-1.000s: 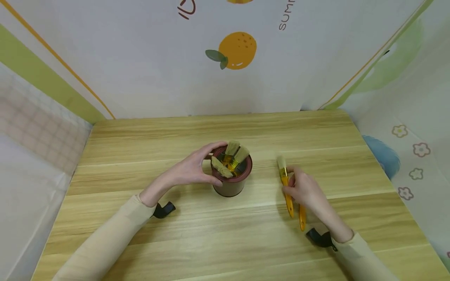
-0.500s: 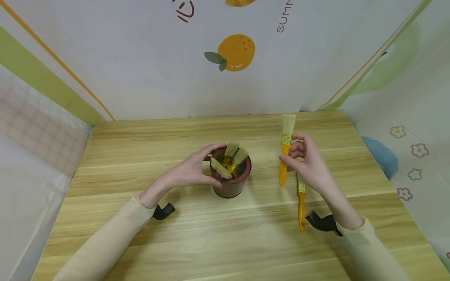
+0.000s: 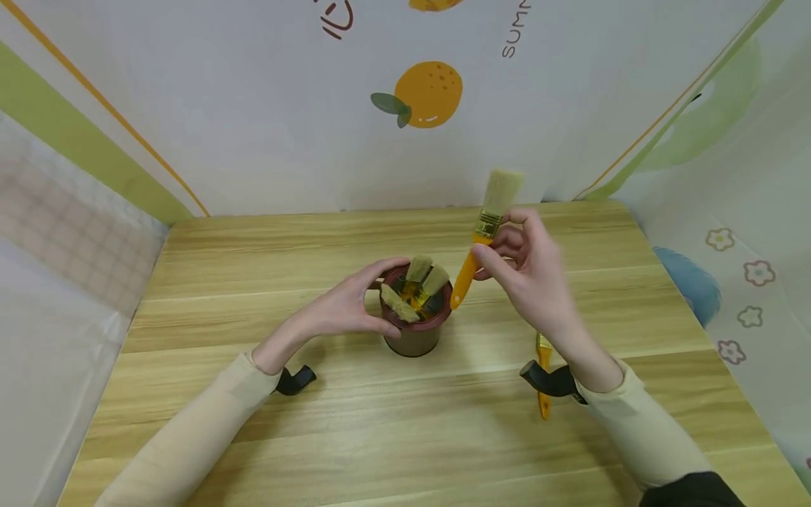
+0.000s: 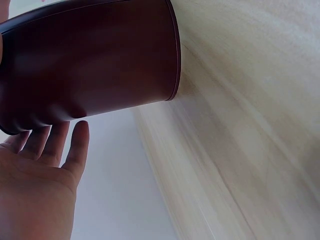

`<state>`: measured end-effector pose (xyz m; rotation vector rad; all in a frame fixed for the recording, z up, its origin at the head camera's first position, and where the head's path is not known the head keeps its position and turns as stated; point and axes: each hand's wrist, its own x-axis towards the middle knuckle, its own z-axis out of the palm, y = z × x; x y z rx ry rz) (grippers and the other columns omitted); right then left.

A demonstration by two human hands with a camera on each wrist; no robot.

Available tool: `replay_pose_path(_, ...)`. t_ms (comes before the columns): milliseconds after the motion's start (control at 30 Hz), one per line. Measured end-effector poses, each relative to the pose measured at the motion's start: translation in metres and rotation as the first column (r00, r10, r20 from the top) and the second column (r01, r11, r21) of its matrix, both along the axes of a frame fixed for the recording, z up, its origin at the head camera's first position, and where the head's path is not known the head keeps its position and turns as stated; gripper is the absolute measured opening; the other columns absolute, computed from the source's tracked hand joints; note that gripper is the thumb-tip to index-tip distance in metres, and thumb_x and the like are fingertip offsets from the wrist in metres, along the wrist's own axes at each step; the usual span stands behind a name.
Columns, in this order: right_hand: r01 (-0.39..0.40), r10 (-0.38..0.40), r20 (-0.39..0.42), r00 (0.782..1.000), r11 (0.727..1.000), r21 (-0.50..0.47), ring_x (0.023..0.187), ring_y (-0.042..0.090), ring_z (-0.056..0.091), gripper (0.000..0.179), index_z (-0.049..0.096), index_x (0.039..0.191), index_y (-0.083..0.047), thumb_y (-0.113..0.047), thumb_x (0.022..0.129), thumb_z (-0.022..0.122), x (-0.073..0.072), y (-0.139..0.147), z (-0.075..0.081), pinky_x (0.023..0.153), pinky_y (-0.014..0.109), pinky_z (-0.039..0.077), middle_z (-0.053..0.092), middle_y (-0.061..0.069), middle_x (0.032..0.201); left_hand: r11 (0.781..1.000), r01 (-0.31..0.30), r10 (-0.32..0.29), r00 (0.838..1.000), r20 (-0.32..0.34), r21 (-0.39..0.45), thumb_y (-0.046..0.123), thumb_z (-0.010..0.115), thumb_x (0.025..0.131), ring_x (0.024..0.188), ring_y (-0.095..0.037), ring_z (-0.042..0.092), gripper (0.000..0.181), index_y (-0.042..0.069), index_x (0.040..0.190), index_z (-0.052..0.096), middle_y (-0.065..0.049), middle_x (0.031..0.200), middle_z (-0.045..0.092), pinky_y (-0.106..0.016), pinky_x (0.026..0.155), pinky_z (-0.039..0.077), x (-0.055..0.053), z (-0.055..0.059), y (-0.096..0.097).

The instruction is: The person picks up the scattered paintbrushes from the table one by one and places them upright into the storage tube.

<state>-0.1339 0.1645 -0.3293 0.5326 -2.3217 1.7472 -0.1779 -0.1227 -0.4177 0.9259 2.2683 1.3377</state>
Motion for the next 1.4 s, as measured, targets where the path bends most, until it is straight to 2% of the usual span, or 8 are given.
replay_pose_path(133,0.016,-0.009,-0.087,0.996,0.996,0.085,0.070,0.009,0.071,0.035,0.045,0.121,0.004,0.004,0.095,0.068,-0.001,-0.012,-0.005,0.065,0.029,0.063,0.072,0.019,0.093,1.000,0.006,-0.006,1.000,0.001,0.005,0.026,0.095,0.074,0.142,-0.022,0.047,0.109,0.031,0.161,0.030,0.002,0.153,0.049,-0.053,0.121,0.039,-0.001,0.000,0.000)
replay_pose_path(233,0.038,-0.013,-0.142,0.990,0.984,0.175,0.070,0.011,0.071,0.036,0.049,0.121,0.003,0.000,0.094,0.072,0.000,-0.016,-0.011,0.064,0.023,0.061,0.075,0.017,0.094,1.000,0.008,-0.008,1.000,0.005,0.008,0.026,0.095,0.074,0.142,-0.022,0.047,0.109,0.031,0.161,0.030,0.002,0.153,0.049,-0.053,0.120,0.040,-0.001,0.000,0.000)
replay_pose_path(433,0.056,-0.009,-0.160,0.987,0.954,0.296,0.086,0.016,0.072,0.030,0.055,0.116,-0.001,-0.006,0.094,0.074,0.003,-0.019,-0.024,0.070,0.022,0.061,0.074,0.009,0.098,1.000,0.010,-0.010,1.000,-0.005,0.012,0.025,0.095,0.074,0.143,-0.022,0.046,0.109,0.028,0.161,0.030,0.001,0.154,0.048,-0.052,0.120,0.041,-0.001,0.000,-0.001)
replay_pose_path(600,0.055,0.009,-0.170,0.985,0.930,0.364,0.084,0.017,0.072,0.025,0.055,0.108,-0.003,-0.007,0.093,0.075,0.004,-0.020,-0.034,0.069,0.027,0.063,0.072,0.009,0.095,1.000,0.009,-0.009,1.000,-0.010,0.007,0.025,0.095,0.074,0.144,-0.023,0.046,0.109,0.029,0.161,0.030,0.001,0.156,0.047,-0.053,0.120,0.041,-0.001,0.000,-0.001)
replay_pose_path(767,0.053,0.023,-0.188,0.982,0.920,0.387,0.085,0.017,0.071,0.030,0.056,0.113,-0.003,-0.006,0.091,0.077,0.004,-0.019,-0.041,0.068,0.026,0.062,0.071,0.010,0.095,1.000,0.009,-0.009,1.000,-0.001,0.006,0.025,0.095,0.074,0.144,-0.022,0.045,0.109,0.029,0.162,0.030,0.002,0.156,0.046,-0.052,0.121,0.040,-0.001,0.001,-0.001)
replay_pose_path(967,0.051,0.021,-0.188,0.982,0.927,0.372,0.090,0.015,0.069,0.033,0.057,0.120,-0.004,-0.005,0.093,0.075,0.005,-0.016,-0.044,0.070,0.026,0.060,0.072,0.007,0.099,1.000,0.002,-0.002,1.000,0.003,0.008,0.026,0.095,0.074,0.143,-0.023,0.046,0.109,0.030,0.161,0.030,0.002,0.155,0.047,-0.054,0.120,0.039,-0.001,0.000,-0.001)
replay_pose_path(1167,0.087,-0.031,-0.165,0.986,0.936,0.342,0.091,0.014,0.068,0.032,0.058,0.122,-0.002,-0.004,0.094,0.073,0.008,-0.002,-0.044,0.072,0.020,0.058,0.073,0.007,0.099,1.000,-0.016,0.017,1.000,0.012,-0.015,0.028,0.095,0.073,0.145,-0.023,0.044,0.110,0.033,0.161,0.029,0.002,0.156,0.045,-0.054,0.122,0.037,-0.001,0.000,-0.001)
replay_pose_path(1400,0.137,-0.112,-0.086,0.990,0.912,0.387,0.086,0.002,0.065,0.036,0.058,0.130,-0.006,-0.008,0.097,0.071,0.015,0.031,-0.054,0.071,0.016,0.054,0.073,0.006,0.099,1.000,-0.012,0.012,1.000,0.008,-0.015,0.028,0.095,0.073,0.144,-0.023,0.045,0.110,0.032,0.161,0.029,0.002,0.156,0.045,-0.054,0.121,0.039,-0.001,0.000,-0.001)
